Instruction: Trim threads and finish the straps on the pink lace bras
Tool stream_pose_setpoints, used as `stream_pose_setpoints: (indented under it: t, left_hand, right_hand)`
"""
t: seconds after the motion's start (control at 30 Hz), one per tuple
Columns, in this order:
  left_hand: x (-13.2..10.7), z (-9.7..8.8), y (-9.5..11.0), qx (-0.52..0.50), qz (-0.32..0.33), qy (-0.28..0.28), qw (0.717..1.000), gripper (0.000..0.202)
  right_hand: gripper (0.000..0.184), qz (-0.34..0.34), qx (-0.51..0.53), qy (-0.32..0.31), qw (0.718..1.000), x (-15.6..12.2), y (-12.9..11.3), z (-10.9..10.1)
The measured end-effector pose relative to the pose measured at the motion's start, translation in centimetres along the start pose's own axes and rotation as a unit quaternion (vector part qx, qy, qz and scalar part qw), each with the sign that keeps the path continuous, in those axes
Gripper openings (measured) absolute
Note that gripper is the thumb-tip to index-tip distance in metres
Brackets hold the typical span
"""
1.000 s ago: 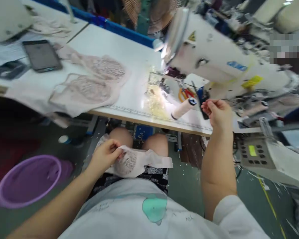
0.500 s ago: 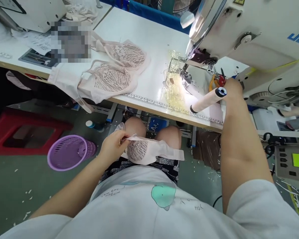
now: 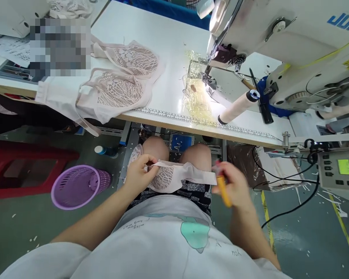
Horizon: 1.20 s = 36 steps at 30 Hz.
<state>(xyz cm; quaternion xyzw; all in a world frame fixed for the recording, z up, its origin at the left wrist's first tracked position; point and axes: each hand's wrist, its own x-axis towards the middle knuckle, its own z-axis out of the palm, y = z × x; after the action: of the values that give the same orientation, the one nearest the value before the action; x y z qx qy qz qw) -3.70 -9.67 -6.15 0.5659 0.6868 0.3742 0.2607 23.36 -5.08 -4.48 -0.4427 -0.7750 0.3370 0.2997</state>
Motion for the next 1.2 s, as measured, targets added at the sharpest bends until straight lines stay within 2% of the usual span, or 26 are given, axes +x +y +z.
stream_pose_setpoints:
  t: [0.03, 0.1, 0.23, 0.53, 0.87, 1.0, 1.2]
  left_hand:
    - [-0.1, 0.0, 0.1, -0.001, 0.000, 0.001, 1.000, 0.006]
    - [-0.4, -0.2, 0.4, 0.001, 0.004, 0.011, 1.000, 0.007]
    - [-1.0, -0.5, 0.8, 0.008, 0.027, 0.029, 0.999, 0.006]
    - [-1.0, -0.5, 1.0, 0.027, 0.057, 0.027, 0.998, 0.005]
    - [-0.4, -0.3, 1.6, 0.058, 0.029, 0.013, 0.998, 0.006]
    - [-0.5, -0.3, 1.4, 0.056, 0.048, 0.023, 0.997, 0.006]
    - [-0.6, -0.3, 0.8, 0.043, 0.090, 0.026, 0.995, 0.010]
  right_hand:
    - [0.044, -0.028, -0.030, -0.049, 0.998, -0.1, -0.3, 1.5]
    - [0.043, -0.064, -0.077, -0.095, 0.990, 0.1, -0.7, 3.9]
    - [0.043, -0.077, -0.107, -0.103, 0.986, 0.6, -0.9, 5.9]
    - [0.042, -0.102, -0.157, -0.098, 0.977, 0.8, -0.9, 6.0]
    - [0.037, -0.101, -0.201, -0.080, 0.971, 1.2, -0.6, 6.0]
    - [0.039, -0.112, -0.153, -0.063, 0.980, 1.4, -0.5, 6.0]
    - [0.044, -0.075, -0.129, -0.070, 0.986, 1.1, -0.3, 4.7]
